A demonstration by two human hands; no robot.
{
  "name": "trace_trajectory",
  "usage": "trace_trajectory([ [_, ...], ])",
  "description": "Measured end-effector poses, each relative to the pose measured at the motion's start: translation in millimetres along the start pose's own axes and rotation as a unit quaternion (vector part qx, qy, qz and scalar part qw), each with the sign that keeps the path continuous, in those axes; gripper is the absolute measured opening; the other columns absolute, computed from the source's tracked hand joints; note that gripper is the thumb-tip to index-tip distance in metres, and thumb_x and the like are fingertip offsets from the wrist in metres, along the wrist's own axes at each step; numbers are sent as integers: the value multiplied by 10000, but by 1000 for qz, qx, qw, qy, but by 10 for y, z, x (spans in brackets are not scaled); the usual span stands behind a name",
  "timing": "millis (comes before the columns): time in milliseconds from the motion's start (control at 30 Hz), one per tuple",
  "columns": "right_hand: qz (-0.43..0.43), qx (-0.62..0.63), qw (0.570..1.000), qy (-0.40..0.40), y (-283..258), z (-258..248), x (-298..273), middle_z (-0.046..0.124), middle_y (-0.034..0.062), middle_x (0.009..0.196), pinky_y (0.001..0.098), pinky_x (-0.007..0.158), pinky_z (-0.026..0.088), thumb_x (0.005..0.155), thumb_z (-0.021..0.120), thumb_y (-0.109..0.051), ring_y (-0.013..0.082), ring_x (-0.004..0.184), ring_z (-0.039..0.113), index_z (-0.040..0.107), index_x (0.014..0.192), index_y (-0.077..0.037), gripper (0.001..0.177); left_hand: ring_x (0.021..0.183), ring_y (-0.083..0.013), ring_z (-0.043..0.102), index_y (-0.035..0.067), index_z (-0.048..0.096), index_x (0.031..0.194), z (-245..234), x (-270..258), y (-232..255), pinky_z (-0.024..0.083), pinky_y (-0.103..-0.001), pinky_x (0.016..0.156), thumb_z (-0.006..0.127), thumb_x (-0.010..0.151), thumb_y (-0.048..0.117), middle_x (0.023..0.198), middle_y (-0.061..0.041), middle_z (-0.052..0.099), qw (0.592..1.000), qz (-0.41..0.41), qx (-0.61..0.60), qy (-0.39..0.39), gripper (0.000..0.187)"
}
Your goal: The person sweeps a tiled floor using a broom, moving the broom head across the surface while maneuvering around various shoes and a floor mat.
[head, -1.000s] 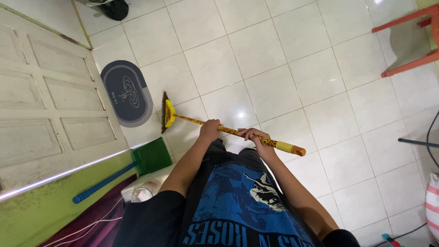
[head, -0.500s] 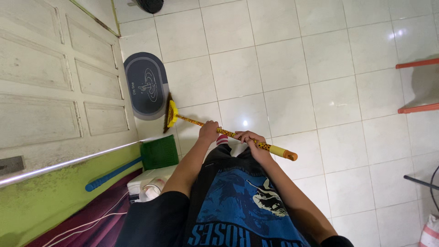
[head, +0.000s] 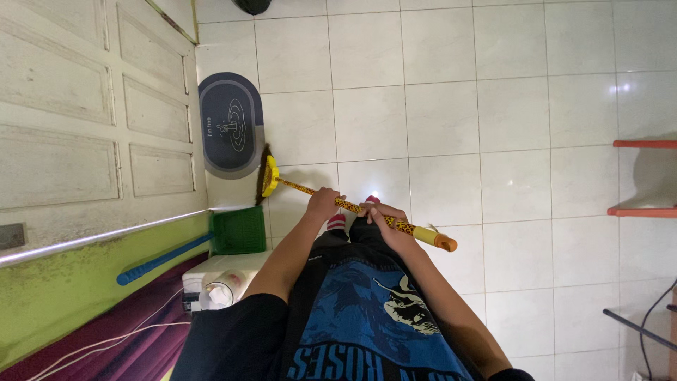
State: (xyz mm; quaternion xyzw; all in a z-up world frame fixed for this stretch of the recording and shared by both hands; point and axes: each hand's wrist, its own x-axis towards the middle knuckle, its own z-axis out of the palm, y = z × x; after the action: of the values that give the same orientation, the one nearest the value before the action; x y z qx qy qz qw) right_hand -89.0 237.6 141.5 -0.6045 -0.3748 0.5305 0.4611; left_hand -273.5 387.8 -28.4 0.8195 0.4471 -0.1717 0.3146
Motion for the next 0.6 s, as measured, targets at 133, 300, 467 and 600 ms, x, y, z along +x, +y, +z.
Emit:
trace_trajectory([
  [133, -59, -58, 997, 7, -276, -264, -11, 759, 74, 923, 269, 831, 535, 1088, 515, -190, 126, 829, 646, 742, 952, 18, 336, 997, -355, 636, 79, 744, 914, -13, 128, 327, 522, -483, 893, 590, 1009, 354, 932, -150, 714, 998, 43, -20, 38, 329],
  [300, -91, -118, 987, 67, -753, -703, -174, 751, 72, 798, 265, 658, 535, 1043, 521, -185, 115, 667, 629, 779, 1005, -3, 317, 912, -367, 651, 102, 725, 865, -109, 254, 1024, 522, -502, 791, 618, 942, 353, 847, -160, 705, 979, 143, -115, 88, 284],
  [467, -142, -143, 973, 114, -839, -1126, -237, 754, 110, 804, 307, 770, 577, 1077, 508, -186, 209, 831, 729, 712, 827, 14, 380, 854, -358, 689, 111, 697, 871, -305, 351, 1681, 540, -484, 775, 582, 998, 365, 801, -137, 702, 981, 138, -127, 60, 307],
  [600, -182, -78, 972, 128, -756, -1308, -235, 748, 153, 847, 365, 862, 611, 1091, 488, -213, 318, 1041, 765, 636, 703, 41, 486, 869, -360, 677, 99, 690, 871, -351, 457, 1774, 529, -495, 779, 599, 1007, 344, 823, -150, 698, 979, 173, -72, 81, 295],
])
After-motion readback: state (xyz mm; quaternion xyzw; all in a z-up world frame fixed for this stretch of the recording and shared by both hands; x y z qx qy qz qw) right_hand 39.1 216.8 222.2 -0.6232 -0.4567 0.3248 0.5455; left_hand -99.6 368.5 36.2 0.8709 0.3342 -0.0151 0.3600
